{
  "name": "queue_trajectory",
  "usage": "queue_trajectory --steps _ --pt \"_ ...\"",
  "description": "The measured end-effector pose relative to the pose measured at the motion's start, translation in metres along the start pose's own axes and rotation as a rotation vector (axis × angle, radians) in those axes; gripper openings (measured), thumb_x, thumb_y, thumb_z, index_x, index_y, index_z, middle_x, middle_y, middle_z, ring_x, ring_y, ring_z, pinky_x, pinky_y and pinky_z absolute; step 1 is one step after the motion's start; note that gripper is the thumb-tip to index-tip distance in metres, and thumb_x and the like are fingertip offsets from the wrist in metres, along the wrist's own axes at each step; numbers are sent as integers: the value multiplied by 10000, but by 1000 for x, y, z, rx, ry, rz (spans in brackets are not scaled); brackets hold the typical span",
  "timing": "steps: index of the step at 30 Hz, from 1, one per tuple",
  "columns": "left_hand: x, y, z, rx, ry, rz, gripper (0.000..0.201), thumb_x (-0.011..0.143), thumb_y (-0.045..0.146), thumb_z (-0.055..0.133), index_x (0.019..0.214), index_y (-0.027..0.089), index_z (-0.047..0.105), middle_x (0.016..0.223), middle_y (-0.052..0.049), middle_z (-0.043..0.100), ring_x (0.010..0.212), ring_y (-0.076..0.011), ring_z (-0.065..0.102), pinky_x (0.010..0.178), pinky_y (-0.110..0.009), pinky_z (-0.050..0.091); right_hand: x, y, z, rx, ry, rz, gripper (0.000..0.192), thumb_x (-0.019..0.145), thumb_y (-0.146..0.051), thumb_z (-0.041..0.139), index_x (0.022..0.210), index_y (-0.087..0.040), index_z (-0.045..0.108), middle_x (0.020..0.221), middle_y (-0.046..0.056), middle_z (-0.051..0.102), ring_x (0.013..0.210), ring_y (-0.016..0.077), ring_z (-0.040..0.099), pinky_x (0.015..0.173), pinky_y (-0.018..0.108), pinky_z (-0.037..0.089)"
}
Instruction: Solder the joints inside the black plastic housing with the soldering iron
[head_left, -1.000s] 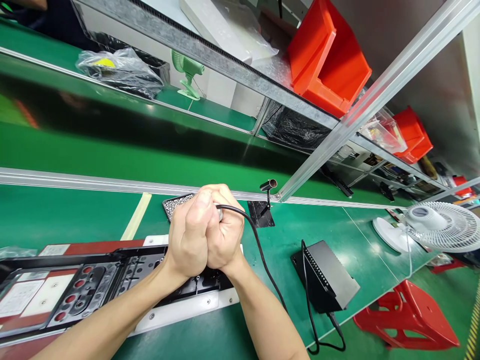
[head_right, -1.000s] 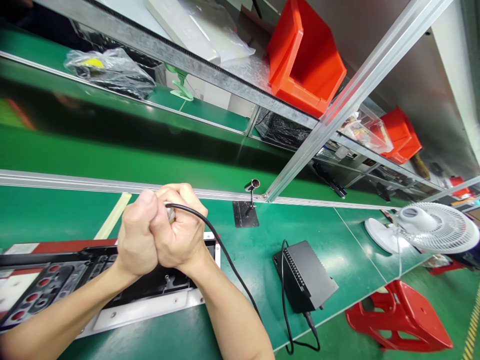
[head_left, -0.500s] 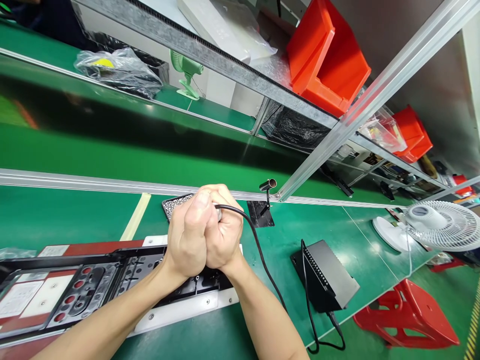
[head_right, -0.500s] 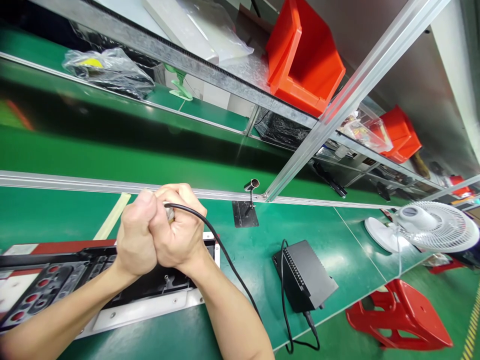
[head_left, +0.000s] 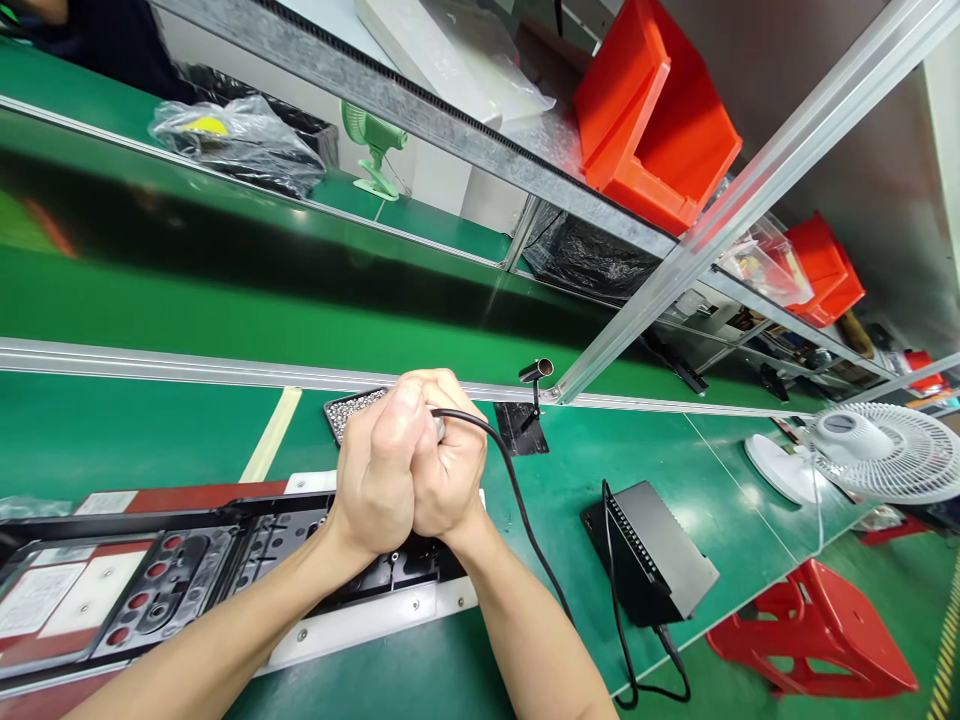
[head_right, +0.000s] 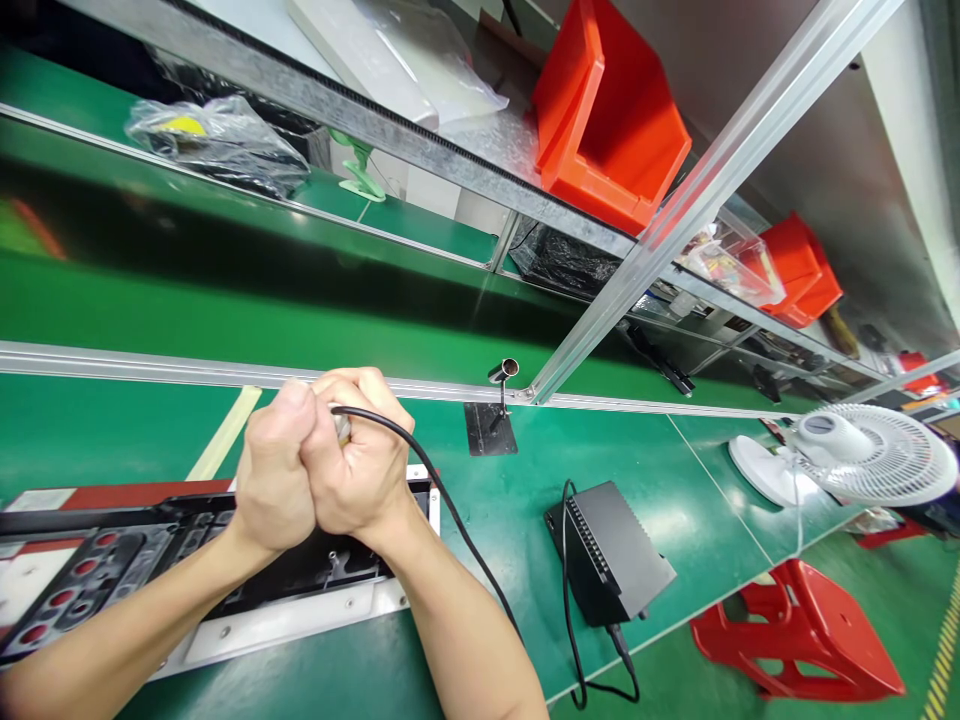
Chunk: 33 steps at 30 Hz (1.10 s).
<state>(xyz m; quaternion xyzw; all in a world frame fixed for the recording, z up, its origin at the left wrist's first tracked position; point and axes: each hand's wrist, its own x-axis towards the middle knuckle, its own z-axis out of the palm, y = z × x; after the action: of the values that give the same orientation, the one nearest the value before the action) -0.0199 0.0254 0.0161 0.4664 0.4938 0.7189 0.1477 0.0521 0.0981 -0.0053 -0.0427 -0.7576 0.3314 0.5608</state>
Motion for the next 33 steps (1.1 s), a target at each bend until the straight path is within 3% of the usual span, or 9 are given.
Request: queue_trajectory --steps 4,8,12,16,21,25,33 --pt "1 3 1 7 6 7 557 1240 447 506 728 306 339 664 25 327 688 -218 547 733 -350 588 -1 1 0 -9 -21 24 430 1313 -500 532 989 -253 668 1091 103 810 1013 256 797 892 399 700" --pt "2 3 1 38 32 10 585 1242 506 516 724 303 334 667 31 338 608 -187 374 703 -361 581 -1 3 0 -65 6 -24 402 1314 -467 526 1020 -257 702 1083 91 821 974 242 793 853 378 690" --pt "2 4 1 62 42 -11 599 1244 566 508 716 292 439 666 7 451 620 -193 482 610 -363 497 -3 6 -1 -80 -52 19 431 1327 -509 466 1055 -260 688 1137 110 813 1020 262 802 901 404 704" --pt "1 4 1 72 42 -9 588 1242 541 504 714 284 465 678 -9 540 620 -190 514 596 -368 482 -3 5 -1 -54 -57 53 481 1311 -609 531 1025 -257 692 1131 114 814 1020 268 798 910 415 721" --pt "2 4 2 45 32 7 579 1239 509 516 711 285 436 692 -6 546 635 -188 526 621 -357 508 -1 4 0 -33 -29 58 592 1295 -733 533 947 -267 646 1093 111 826 1008 260 805 886 407 715" --pt "2 4 2 55 36 2 608 1246 559 519 707 284 467 666 11 468 608 -183 456 606 -360 492 -1 4 0 -16 -19 39 561 1300 -694 551 967 -259 676 1083 112 816 986 253 798 868 401 709" --pt "1 4 2 76 37 -20 628 1248 605 492 706 292 429 661 5 457 612 -190 463 612 -366 508 -2 6 0 -17 -36 52 530 1293 -668 550 950 -270 621 1104 112 813 1002 262 796 881 416 724"
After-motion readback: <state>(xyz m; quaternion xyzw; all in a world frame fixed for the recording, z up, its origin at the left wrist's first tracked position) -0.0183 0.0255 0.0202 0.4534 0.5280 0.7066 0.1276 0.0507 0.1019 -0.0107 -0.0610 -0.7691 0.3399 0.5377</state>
